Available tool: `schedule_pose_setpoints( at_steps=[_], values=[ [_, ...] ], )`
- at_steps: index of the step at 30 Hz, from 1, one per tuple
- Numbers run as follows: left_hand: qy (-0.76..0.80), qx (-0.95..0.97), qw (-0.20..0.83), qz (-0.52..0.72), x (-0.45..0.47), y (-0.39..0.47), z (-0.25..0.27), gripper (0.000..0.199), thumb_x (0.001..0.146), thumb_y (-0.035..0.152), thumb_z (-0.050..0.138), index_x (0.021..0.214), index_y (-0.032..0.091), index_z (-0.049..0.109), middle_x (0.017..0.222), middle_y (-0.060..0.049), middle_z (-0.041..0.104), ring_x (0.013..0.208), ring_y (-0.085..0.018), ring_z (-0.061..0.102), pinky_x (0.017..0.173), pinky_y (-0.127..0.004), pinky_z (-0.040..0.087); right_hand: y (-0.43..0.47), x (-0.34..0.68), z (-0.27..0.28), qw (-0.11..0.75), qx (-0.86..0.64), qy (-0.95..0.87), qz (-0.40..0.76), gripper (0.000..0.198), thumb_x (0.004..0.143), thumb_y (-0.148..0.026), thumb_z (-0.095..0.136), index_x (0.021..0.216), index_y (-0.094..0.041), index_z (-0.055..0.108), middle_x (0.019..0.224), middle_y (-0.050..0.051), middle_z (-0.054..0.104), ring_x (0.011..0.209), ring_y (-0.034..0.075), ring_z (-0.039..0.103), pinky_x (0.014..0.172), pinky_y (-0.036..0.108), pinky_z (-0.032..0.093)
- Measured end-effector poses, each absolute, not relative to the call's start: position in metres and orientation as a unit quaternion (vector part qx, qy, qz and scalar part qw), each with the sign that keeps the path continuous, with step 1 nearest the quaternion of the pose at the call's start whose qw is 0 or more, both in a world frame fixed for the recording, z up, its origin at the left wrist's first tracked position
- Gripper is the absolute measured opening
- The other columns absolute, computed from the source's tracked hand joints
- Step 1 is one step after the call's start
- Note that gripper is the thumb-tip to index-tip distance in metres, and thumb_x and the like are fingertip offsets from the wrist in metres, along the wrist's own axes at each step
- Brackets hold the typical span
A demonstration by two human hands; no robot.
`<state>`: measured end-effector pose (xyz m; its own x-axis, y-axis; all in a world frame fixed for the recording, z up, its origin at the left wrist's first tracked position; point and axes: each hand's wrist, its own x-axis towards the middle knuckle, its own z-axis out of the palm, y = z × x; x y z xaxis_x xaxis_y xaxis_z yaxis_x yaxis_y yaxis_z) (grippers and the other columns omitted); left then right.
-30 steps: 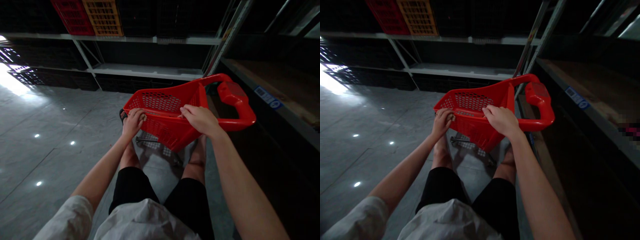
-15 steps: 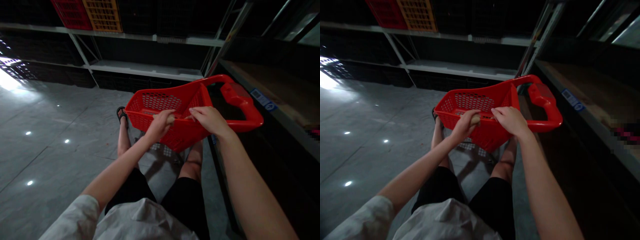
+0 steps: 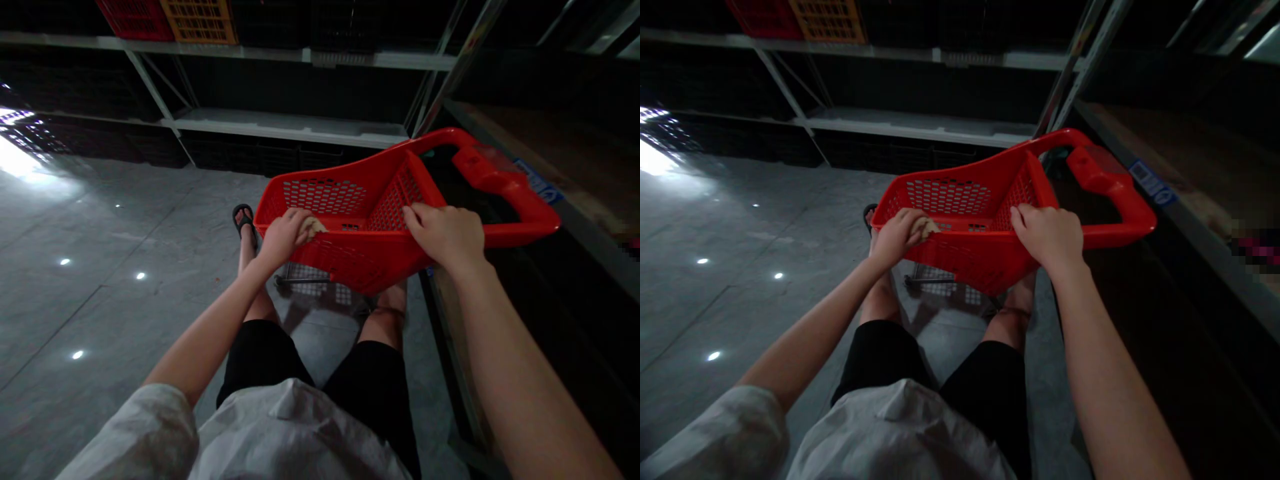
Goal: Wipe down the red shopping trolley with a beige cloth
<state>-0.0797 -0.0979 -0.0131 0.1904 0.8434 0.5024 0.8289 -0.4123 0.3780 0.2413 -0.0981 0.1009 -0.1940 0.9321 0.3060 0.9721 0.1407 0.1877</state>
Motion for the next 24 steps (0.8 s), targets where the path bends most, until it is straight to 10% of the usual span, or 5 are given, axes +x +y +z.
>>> schedule_pose_setpoints(
  at_steps=[7,17,24],
  values=[
    [0.6,0.689,-0.036,0.405,-0.164,-0.09,-0.003,0.022,0.104,0.026,0.053,0.123,0.021,0.063,0.119,-0.007,0.06,0.112,-0.02,0.056,0.104,-0.041,0.05,-0.097,0.215,0.098,0.027,-0.596,-0.781,-0.184,0.058,0.105,-0.047,0.03,0.103,-0.017,0.08,0.088,0.016,0.079,0.076,0.026,0.069,0.068,0.033,0.038],
    [0.534,0.653,-0.117,0.524,0.039,-0.102,-0.083,0.038,0.097,0.022,0.055,0.133,0.026,0.063,0.134,-0.011,0.057,0.133,-0.027,0.048,0.123,-0.05,0.037,-0.103,0.208,0.1,0.014,-0.604,-0.776,-0.181,0.052,0.105,-0.043,0.033,0.104,-0.017,0.078,0.09,0.016,0.079,0.078,0.026,0.07,0.069,0.033,0.036],
    [0.569,0.707,0.081,0.412,-0.001,-0.127,-0.168,0.024,0.087,0.015,0.06,0.104,0.024,0.074,0.111,-0.009,0.061,0.11,-0.025,0.058,0.106,-0.044,0.052,-0.102,0.225,0.098,0.015,-0.616,-0.763,-0.197,0.054,0.105,-0.046,0.032,0.101,-0.017,0.078,0.087,0.016,0.078,0.072,0.025,0.066,0.065,0.032,0.031]
  ],
)
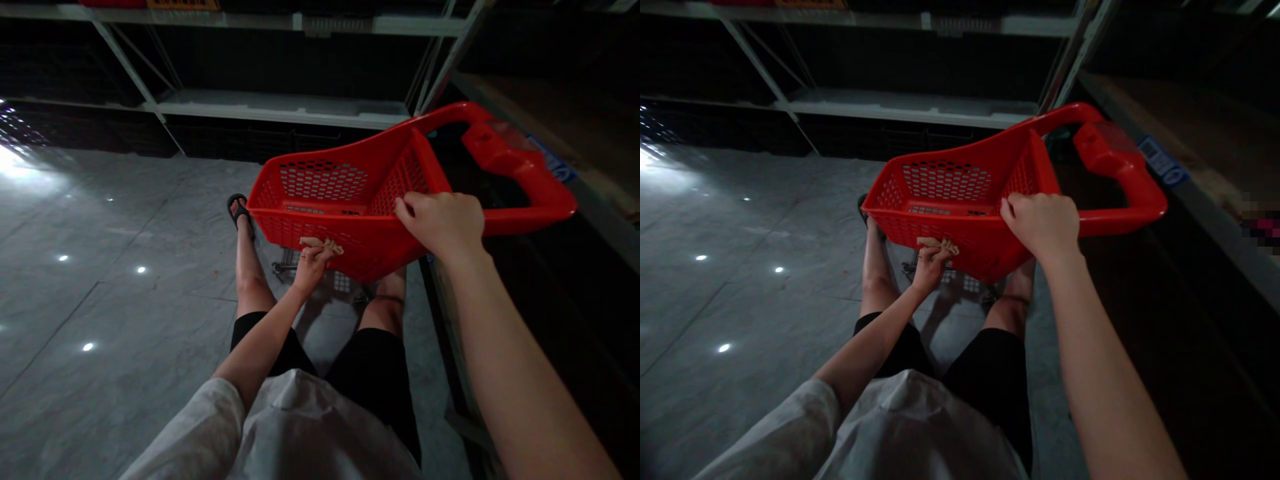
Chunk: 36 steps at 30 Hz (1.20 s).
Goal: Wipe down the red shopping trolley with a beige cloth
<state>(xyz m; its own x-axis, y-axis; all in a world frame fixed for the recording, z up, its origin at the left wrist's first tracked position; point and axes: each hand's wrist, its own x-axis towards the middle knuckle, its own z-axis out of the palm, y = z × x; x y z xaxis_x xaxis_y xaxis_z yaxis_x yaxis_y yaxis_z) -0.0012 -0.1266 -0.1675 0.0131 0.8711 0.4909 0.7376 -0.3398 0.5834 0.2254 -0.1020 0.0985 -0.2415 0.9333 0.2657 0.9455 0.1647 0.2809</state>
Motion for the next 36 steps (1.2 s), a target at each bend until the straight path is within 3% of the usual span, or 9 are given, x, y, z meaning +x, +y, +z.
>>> schedule_pose_setpoints(
  at_steps=[4,11,14,18,22,26,29,32,36],
  values=[
    [0.621,0.661,0.064,0.417,-0.042,-0.128,-0.146,0.029,0.087,0.012,0.054,0.113,0.02,0.065,0.119,-0.012,0.056,0.12,-0.027,0.055,0.111,-0.05,0.049,-0.102,0.231,0.095,0.018,-0.607,-0.767,-0.208,0.051,0.105,-0.045,0.034,0.101,-0.017,0.077,0.091,0.017,0.078,0.072,0.024,0.064,0.063,0.034,0.025],
    [0.667,0.522,-0.126,0.516,-0.065,-0.097,-0.056,0.033,0.093,0.013,0.05,0.125,0.021,0.052,0.135,-0.015,0.047,0.138,-0.024,0.04,0.123,-0.051,0.038,-0.1,0.239,0.087,0.014,-0.622,-0.75,-0.223,0.048,0.105,-0.045,0.038,0.099,-0.019,0.077,0.093,0.017,0.078,0.072,0.022,0.061,0.063,0.035,0.021],
    [0.677,0.533,-0.085,0.5,-0.054,-0.099,-0.074,0.035,0.092,0.01,0.049,0.125,0.023,0.051,0.135,-0.014,0.049,0.138,-0.025,0.043,0.122,-0.053,0.039,-0.101,0.238,0.089,0.013,-0.62,-0.751,-0.226,0.043,0.103,-0.046,0.043,0.098,-0.021,0.077,0.091,0.014,0.078,0.067,0.02,0.058,0.062,0.035,0.021],
    [0.66,0.604,0.066,0.443,-0.04,-0.118,-0.139,0.046,0.082,0.002,0.052,0.123,0.021,0.055,0.136,-0.015,0.047,0.135,-0.027,0.049,0.122,-0.051,0.041,-0.102,0.227,0.098,-0.006,-0.619,-0.759,-0.201,0.042,0.104,-0.049,0.045,0.104,-0.022,0.077,0.089,0.014,0.077,0.067,0.021,0.059,0.061,0.034,0.022],
    [0.647,0.641,0.162,0.378,-0.054,-0.133,-0.174,0.041,0.079,-0.001,0.052,0.112,0.02,0.063,0.127,-0.012,0.053,0.117,-0.023,0.06,0.112,-0.043,0.051,-0.101,0.21,0.106,-0.019,-0.625,-0.764,-0.161,0.043,0.106,-0.048,0.043,0.106,-0.021,0.077,0.09,0.016,0.078,0.07,0.024,0.063,0.062,0.034,0.022],
    [0.661,0.623,0.128,0.398,-0.09,-0.118,-0.146,0.038,0.08,0.0,0.05,0.11,0.02,0.061,0.125,-0.012,0.053,0.121,-0.023,0.057,0.116,-0.043,0.046,-0.098,0.2,0.102,0.014,-0.599,-0.788,-0.14,0.046,0.105,-0.049,0.041,0.103,-0.019,0.076,0.087,0.015,0.076,0.074,0.025,0.063,0.067,0.034,0.028],
    [0.686,0.561,0.021,0.463,-0.11,-0.093,-0.105,0.044,0.083,0.001,0.045,0.12,0.023,0.055,0.134,-0.012,0.049,0.135,-0.024,0.046,0.124,-0.048,0.036,-0.097,0.202,0.096,0.059,-0.589,-0.797,-0.12,0.048,0.105,-0.049,0.039,0.099,-0.019,0.076,0.082,0.014,0.074,0.075,0.025,0.063,0.071,0.036,0.034],
    [0.678,0.54,-0.059,0.495,-0.113,-0.082,-0.084,0.047,0.081,0.0,0.045,0.121,0.024,0.054,0.132,-0.011,0.049,0.137,-0.024,0.043,0.124,-0.047,0.036,-0.095,0.212,0.092,0.048,-0.59,-0.793,-0.142,0.052,0.104,-0.048,0.036,0.095,-0.018,0.077,0.083,0.015,0.074,0.074,0.027,0.063,0.07,0.037,0.035],
    [0.661,0.591,0.01,0.462,-0.095,-0.098,-0.112,0.049,0.079,0.0,0.046,0.121,0.024,0.055,0.134,-0.012,0.046,0.134,-0.025,0.047,0.121,-0.048,0.041,-0.089,0.221,0.096,0.049,-0.586,-0.794,-0.154,0.051,0.103,-0.048,0.036,0.096,-0.019,0.078,0.084,0.014,0.076,0.076,0.027,0.066,0.07,0.036,0.038]
  ],
)
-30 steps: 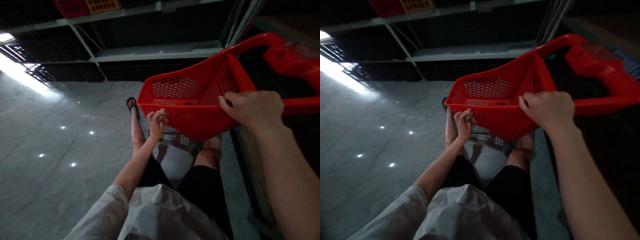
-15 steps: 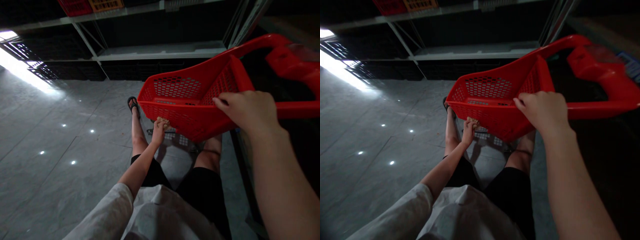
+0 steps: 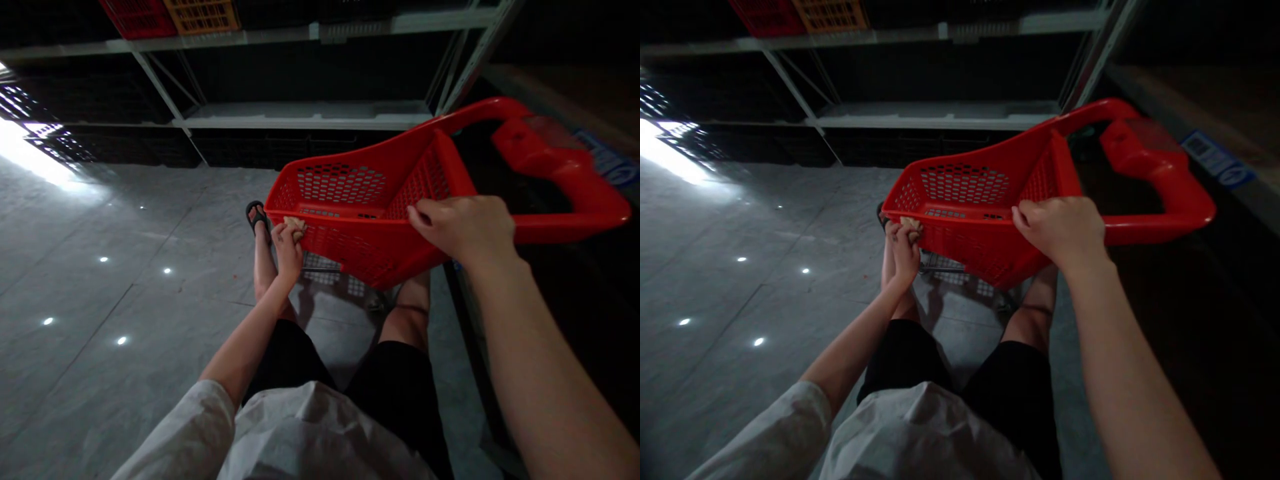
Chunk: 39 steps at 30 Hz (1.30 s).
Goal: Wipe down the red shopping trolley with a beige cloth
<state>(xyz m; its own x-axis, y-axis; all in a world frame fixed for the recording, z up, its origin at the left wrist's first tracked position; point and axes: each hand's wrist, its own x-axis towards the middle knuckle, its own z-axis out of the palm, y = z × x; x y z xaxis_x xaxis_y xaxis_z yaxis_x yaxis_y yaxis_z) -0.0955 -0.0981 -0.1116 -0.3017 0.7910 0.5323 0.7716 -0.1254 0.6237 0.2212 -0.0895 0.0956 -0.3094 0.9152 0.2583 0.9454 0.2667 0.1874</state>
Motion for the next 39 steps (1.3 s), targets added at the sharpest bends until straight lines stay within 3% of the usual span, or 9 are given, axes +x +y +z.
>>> schedule_pose_setpoints(
  at_steps=[5,9,17,22,26,29,32,35,39],
  values=[
    [0.61,0.694,0.116,0.365,-0.073,-0.12,-0.155,0.04,0.081,0.002,0.051,0.112,0.022,0.065,0.123,-0.01,0.056,0.119,-0.025,0.056,0.112,-0.044,0.049,-0.088,0.173,0.096,0.015,-0.571,-0.813,-0.11,0.047,0.105,-0.044,0.038,0.105,-0.015,0.076,0.092,0.018,0.079,0.084,0.03,0.072,0.074,0.036,0.041],
    [0.576,0.743,0.133,0.315,-0.085,-0.12,-0.139,0.029,0.087,0.01,0.054,0.108,0.024,0.069,0.118,-0.008,0.061,0.115,-0.025,0.058,0.108,-0.04,0.05,-0.086,0.117,0.074,0.019,-0.53,-0.846,-0.052,0.046,0.106,-0.046,0.038,0.116,-0.015,0.071,0.102,0.019,0.08,0.091,0.029,0.074,0.073,0.033,0.041],
    [0.66,0.562,-0.076,0.492,-0.122,-0.094,-0.083,0.043,0.084,0.006,0.049,0.122,0.023,0.061,0.136,-0.012,0.05,0.137,-0.026,0.048,0.122,-0.046,0.04,-0.083,0.112,0.044,0.07,-0.503,-0.858,-0.079,0.044,0.108,-0.035,0.03,0.113,-0.016,0.069,0.101,0.018,0.08,0.088,0.027,0.072,0.072,0.033,0.036],
    [0.693,0.591,0.067,0.407,-0.107,-0.114,-0.138,0.044,0.082,0.004,0.05,0.121,0.02,0.06,0.144,-0.016,0.051,0.14,-0.031,0.048,0.122,-0.053,0.04,-0.085,0.113,0.045,0.069,-0.497,-0.861,-0.086,0.044,0.108,-0.035,0.029,0.111,-0.016,0.069,0.098,0.019,0.079,0.09,0.029,0.072,0.073,0.035,0.036],
    [0.686,0.613,0.142,0.367,-0.102,-0.135,-0.164,0.036,0.076,0.002,0.051,0.103,0.02,0.065,0.118,-0.014,0.062,0.11,-0.029,0.065,0.105,-0.05,0.055,-0.084,0.116,0.044,0.056,-0.481,-0.871,-0.083,0.043,0.107,-0.034,0.029,0.114,-0.017,0.067,0.102,0.018,0.079,0.091,0.029,0.071,0.077,0.036,0.037],
    [0.655,0.638,0.143,0.379,-0.102,-0.139,-0.134,0.035,0.078,0.004,0.053,0.104,0.022,0.068,0.116,-0.01,0.061,0.11,-0.025,0.064,0.107,-0.043,0.054,-0.086,0.121,0.044,0.061,-0.464,-0.88,-0.078,0.038,0.106,-0.029,0.033,0.113,-0.015,0.067,0.107,0.018,0.078,0.095,0.029,0.071,0.081,0.038,0.037],
    [0.602,0.652,0.045,0.46,-0.098,-0.135,-0.071,0.04,0.083,0.007,0.054,0.116,0.025,0.067,0.125,-0.009,0.058,0.125,-0.025,0.057,0.117,-0.044,0.047,-0.088,0.128,0.044,0.076,-0.447,-0.888,-0.074,0.035,0.104,-0.029,0.037,0.112,-0.015,0.068,0.109,0.017,0.078,0.099,0.028,0.069,0.086,0.039,0.038],
    [0.55,0.654,-0.048,0.517,-0.086,-0.129,-0.012,0.04,0.084,0.008,0.056,0.118,0.026,0.066,0.128,-0.008,0.056,0.127,-0.025,0.055,0.116,-0.045,0.045,-0.089,0.137,0.041,0.1,-0.443,-0.889,-0.059,0.035,0.103,-0.028,0.039,0.11,-0.015,0.07,0.107,0.017,0.078,0.101,0.028,0.067,0.092,0.041,0.039],
    [0.5,0.684,-0.004,0.531,-0.057,-0.128,0.015,0.037,0.084,0.009,0.06,0.118,0.025,0.064,0.124,-0.006,0.062,0.12,-0.023,0.06,0.109,-0.04,0.049,-0.105,0.138,0.018,0.236,-0.435,-0.867,0.054,0.038,0.096,-0.029,0.053,0.127,-0.011,0.066,0.121,0.019,0.074,0.117,0.033,0.063,0.109,0.051,0.04]
  ],
)
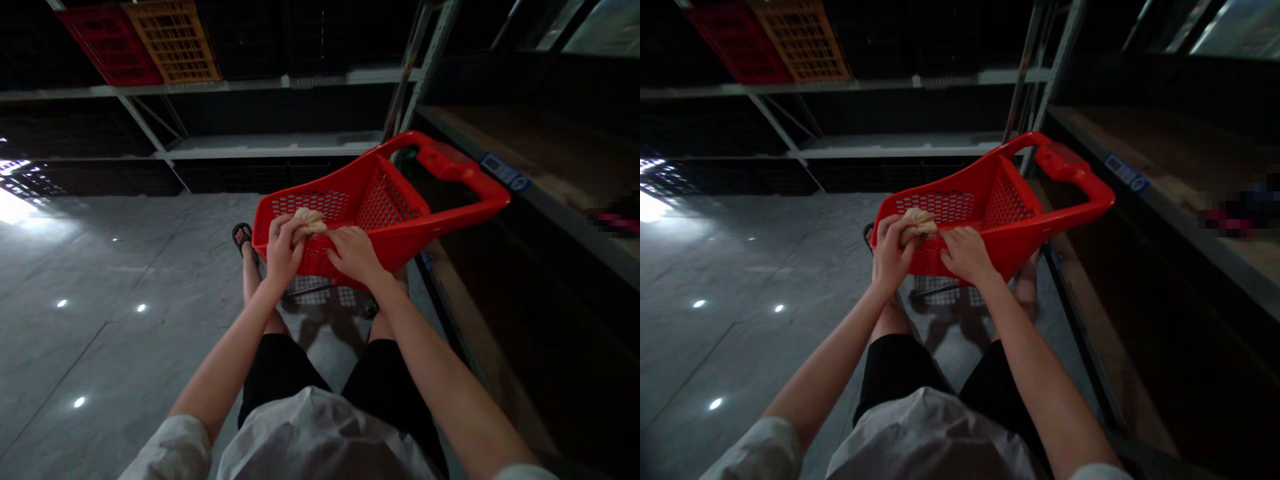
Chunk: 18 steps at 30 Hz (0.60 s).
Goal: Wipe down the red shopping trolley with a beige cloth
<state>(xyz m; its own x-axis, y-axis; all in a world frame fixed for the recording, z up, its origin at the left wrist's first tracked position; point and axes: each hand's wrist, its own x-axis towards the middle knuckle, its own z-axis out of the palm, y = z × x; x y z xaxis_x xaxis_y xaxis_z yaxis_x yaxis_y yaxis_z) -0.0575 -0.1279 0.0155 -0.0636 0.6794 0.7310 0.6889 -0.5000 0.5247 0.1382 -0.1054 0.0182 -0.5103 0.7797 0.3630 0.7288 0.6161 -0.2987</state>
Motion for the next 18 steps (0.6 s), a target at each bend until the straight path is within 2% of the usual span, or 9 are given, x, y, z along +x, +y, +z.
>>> schedule_pose_setpoints(
  at_steps=[3,4,6,8,11,13,15,18],
  values=[
    [-0.482,-0.694,-0.095,-0.526,-0.037,-0.133,0.011,0.043,0.084,0.014,0.065,0.125,0.025,0.057,0.12,-0.004,0.067,0.111,-0.021,0.065,0.1,-0.036,0.054,-0.131,0.125,-0.009,0.449,-0.399,-0.761,0.245,0.067,0.09,-0.04,0.066,0.149,-0.015,0.046,0.149,0.018,0.057,0.139,0.032,0.052,0.121,0.052,0.038],
    [-0.475,-0.705,-0.119,-0.514,-0.033,-0.135,0.011,0.043,0.085,0.017,0.067,0.126,0.025,0.056,0.119,-0.004,0.068,0.108,-0.021,0.066,0.098,-0.035,0.054,-0.14,0.12,-0.015,0.513,-0.383,-0.704,0.308,0.072,0.091,-0.043,0.067,0.153,-0.019,0.041,0.152,0.016,0.054,0.142,0.029,0.051,0.121,0.05,0.04],
    [-0.44,-0.76,-0.126,-0.462,-0.03,-0.134,0.019,0.037,0.087,0.024,0.071,0.122,0.025,0.06,0.12,-0.004,0.07,0.112,-0.023,0.065,0.102,-0.038,0.052,-0.153,0.113,-0.02,0.611,-0.362,-0.598,0.372,0.064,0.094,-0.045,0.064,0.15,-0.024,0.043,0.148,0.011,0.058,0.139,0.025,0.056,0.118,0.046,0.046],
    [-0.395,-0.827,-0.085,-0.391,-0.037,-0.126,0.033,0.037,0.088,0.032,0.075,0.123,0.026,0.065,0.131,-0.007,0.068,0.126,-0.027,0.059,0.113,-0.043,0.045,-0.162,0.116,-0.012,0.668,-0.375,-0.552,0.329,0.043,0.094,-0.039,0.065,0.134,-0.027,0.057,0.134,0.008,0.066,0.128,0.023,0.063,0.116,0.044,0.049],
    [-0.405,-0.863,-0.044,-0.298,-0.06,-0.103,0.049,0.057,0.09,0.046,0.074,0.143,0.029,0.059,0.15,-0.01,0.059,0.139,-0.03,0.051,0.118,-0.047,0.039,-0.163,0.143,0.014,0.709,-0.421,-0.547,0.144,0.025,0.093,-0.027,0.066,0.117,-0.028,0.067,0.122,0.006,0.068,0.121,0.023,0.065,0.115,0.046,0.049],
    [-0.467,-0.85,-0.074,-0.23,-0.079,-0.089,0.048,0.058,0.096,0.052,0.064,0.147,0.026,0.056,0.144,-0.011,0.064,0.132,-0.029,0.058,0.112,-0.043,0.044,-0.156,0.167,0.025,0.717,-0.457,-0.526,0.025,0.028,0.094,-0.025,0.063,0.121,-0.028,0.068,0.124,0.008,0.064,0.123,0.024,0.063,0.114,0.048,0.049],
    [-0.538,-0.818,-0.13,-0.156,-0.095,-0.081,0.039,0.052,0.102,0.057,0.047,0.136,0.022,0.066,0.129,-0.011,0.073,0.119,-0.028,0.067,0.104,-0.038,0.049,-0.148,0.187,0.022,0.707,-0.496,-0.5,-0.058,0.029,0.095,-0.027,0.061,0.124,-0.028,0.068,0.126,0.01,0.06,0.124,0.026,0.062,0.113,0.05,0.049],
    [-0.615,-0.762,-0.183,-0.086,-0.103,-0.08,0.024,0.067,0.103,0.066,0.031,0.114,0.019,0.078,0.113,-0.013,0.079,0.108,-0.03,0.072,0.095,-0.036,0.051,-0.142,0.195,-0.015,0.666,-0.535,-0.515,-0.068,0.025,0.098,-0.032,0.059,0.12,-0.026,0.069,0.126,0.011,0.058,0.122,0.026,0.062,0.109,0.049,0.051]
  ],
)
